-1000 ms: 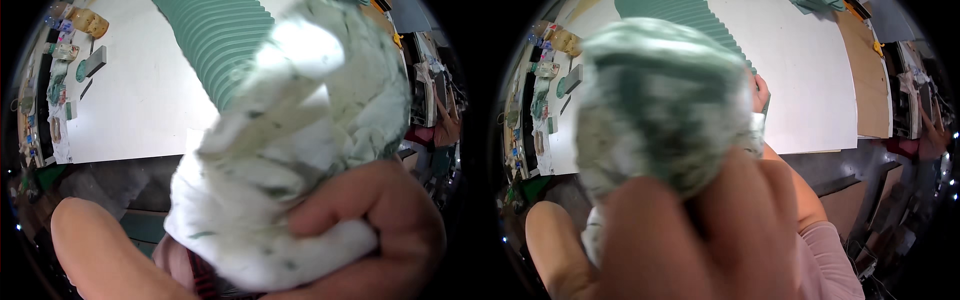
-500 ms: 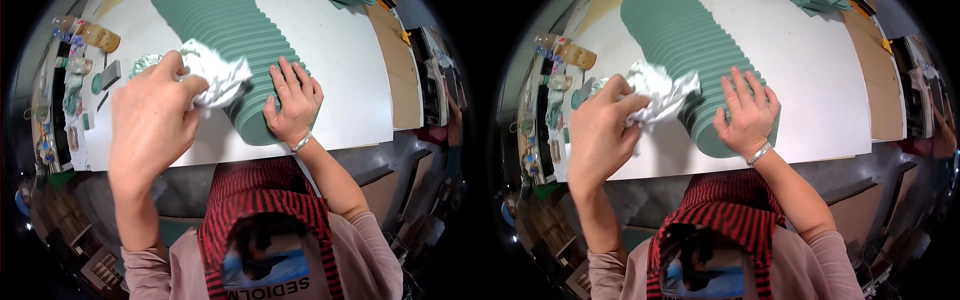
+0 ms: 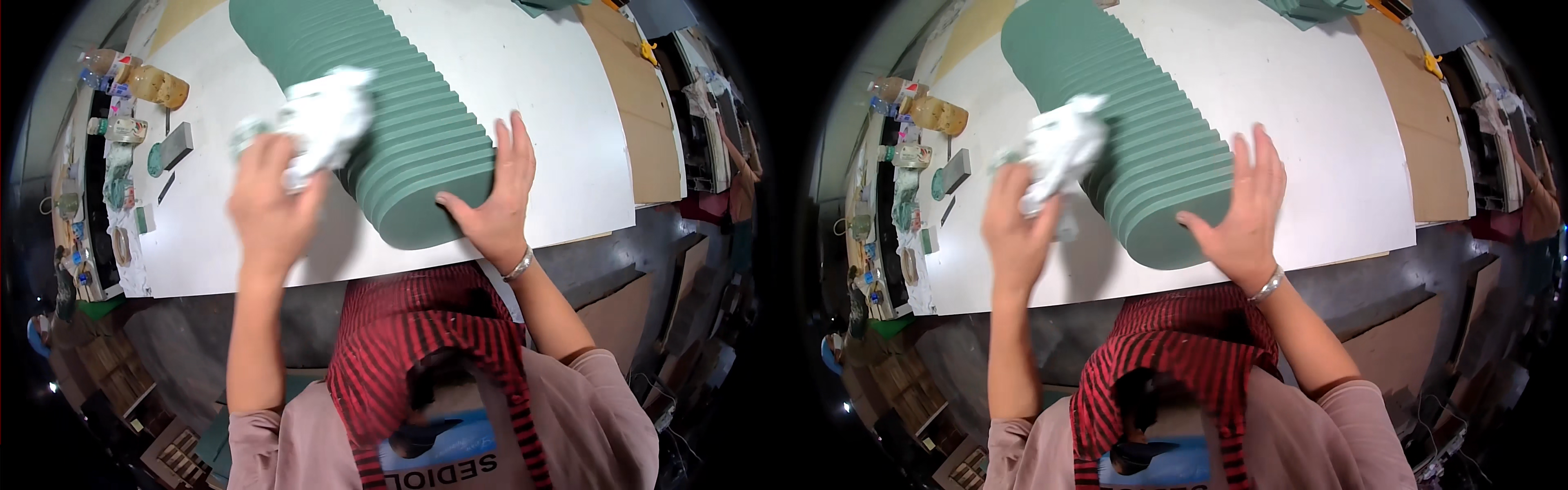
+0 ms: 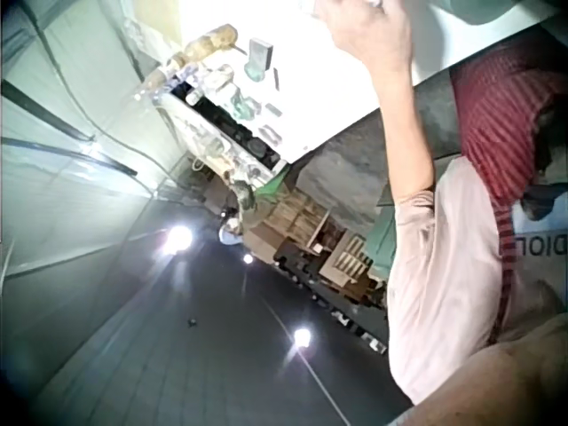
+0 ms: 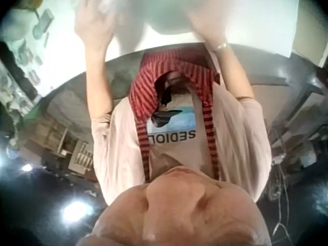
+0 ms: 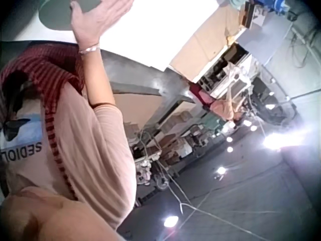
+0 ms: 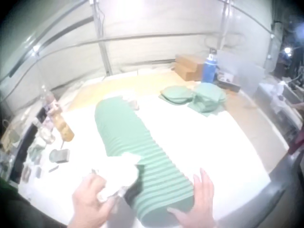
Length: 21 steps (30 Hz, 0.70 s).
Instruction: The person applies a liquid to the edges of a stack of green foam components using a small tool and wipes the top of the stack with a cloth.
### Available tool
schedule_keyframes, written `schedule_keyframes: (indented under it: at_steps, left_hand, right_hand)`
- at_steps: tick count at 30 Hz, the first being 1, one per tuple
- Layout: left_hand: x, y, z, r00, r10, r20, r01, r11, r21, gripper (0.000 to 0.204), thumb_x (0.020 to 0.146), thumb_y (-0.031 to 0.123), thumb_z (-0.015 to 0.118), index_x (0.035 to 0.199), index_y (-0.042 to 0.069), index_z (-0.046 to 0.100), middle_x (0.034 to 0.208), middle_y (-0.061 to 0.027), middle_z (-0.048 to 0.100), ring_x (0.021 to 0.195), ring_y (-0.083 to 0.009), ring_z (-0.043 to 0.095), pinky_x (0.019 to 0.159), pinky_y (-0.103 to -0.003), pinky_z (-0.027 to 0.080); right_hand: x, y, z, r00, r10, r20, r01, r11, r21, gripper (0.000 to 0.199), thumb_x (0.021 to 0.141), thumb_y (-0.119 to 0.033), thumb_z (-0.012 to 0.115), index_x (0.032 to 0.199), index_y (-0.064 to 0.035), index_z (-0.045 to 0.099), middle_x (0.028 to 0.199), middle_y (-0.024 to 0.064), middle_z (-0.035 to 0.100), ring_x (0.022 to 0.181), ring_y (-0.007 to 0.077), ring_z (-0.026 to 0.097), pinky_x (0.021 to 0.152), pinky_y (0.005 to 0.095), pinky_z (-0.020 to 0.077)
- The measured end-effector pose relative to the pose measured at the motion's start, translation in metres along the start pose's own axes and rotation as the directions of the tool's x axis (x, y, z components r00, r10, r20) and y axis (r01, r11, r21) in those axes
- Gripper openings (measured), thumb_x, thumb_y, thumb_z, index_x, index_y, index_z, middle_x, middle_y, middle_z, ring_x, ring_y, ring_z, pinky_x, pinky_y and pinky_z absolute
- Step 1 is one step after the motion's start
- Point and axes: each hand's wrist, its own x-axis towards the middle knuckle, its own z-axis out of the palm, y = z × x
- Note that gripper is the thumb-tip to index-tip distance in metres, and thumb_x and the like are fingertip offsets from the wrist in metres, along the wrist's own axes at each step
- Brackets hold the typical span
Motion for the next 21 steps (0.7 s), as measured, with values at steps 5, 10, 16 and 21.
schedule_keyframes:
  at_steps: [5,10,16,21]
  left_hand:
    - [0.014,0.048,0.046,0.920,0.308,0.241,-0.335,0.939,0.081,0.051,0.074,0.003,0.065,0.117,0.031,0.071,0.095,-0.0043,0.060,0.085,-0.0265,0.058,0.074,-0.039,0.050]
    - [-0.014,-0.013,-0.003,0.983,-0.039,0.177,0.021,0.995,0.100,0.034,0.069,0.000,0.065,0.094,0.019,0.078,0.086,-0.0053,0.061,0.085,-0.0279,0.059,0.069,-0.040,0.048]
    - [0.036,0.076,0.074,0.893,0.400,0.204,-0.423,0.902,0.083,0.033,0.071,0.003,0.062,0.097,0.020,0.073,0.092,-0.0021,0.057,0.085,-0.0255,0.052,0.071,-0.038,0.044]
    - [0.036,0.051,0.054,0.866,0.406,0.292,-0.428,0.904,0.014,0.040,0.069,-0.001,0.062,0.099,0.022,0.076,0.092,-0.0019,0.059,0.083,-0.0264,0.054,0.071,-0.039,0.045]
  right_hand:
    - [-0.014,0.015,0.011,0.867,0.443,0.227,-0.491,0.689,0.533,0.114,0.059,-0.007,0.090,0.151,0.0042,0.024,0.148,0.0268,0.042,0.134,0.0302,0.047,0.106,0.0371,0.0449]
    - [-0.012,0.014,0.009,0.844,0.483,0.233,-0.522,0.641,0.563,0.122,0.056,-0.009,0.093,0.153,-0.0015,0.020,0.150,0.0258,0.040,0.138,0.0317,0.044,0.107,0.0380,0.0448]
    - [-0.016,0.013,0.014,0.845,0.482,0.230,-0.521,0.651,0.552,0.123,0.056,-0.012,0.094,0.154,-0.0028,0.020,0.147,0.0251,0.044,0.136,0.0315,0.047,0.106,0.0374,0.0447]
    - [-0.019,0.019,0.011,0.837,0.492,0.241,-0.535,0.642,0.549,0.119,0.056,-0.016,0.095,0.151,-0.0008,0.025,0.145,0.0225,0.048,0.135,0.0320,0.047,0.108,0.0369,0.0426]
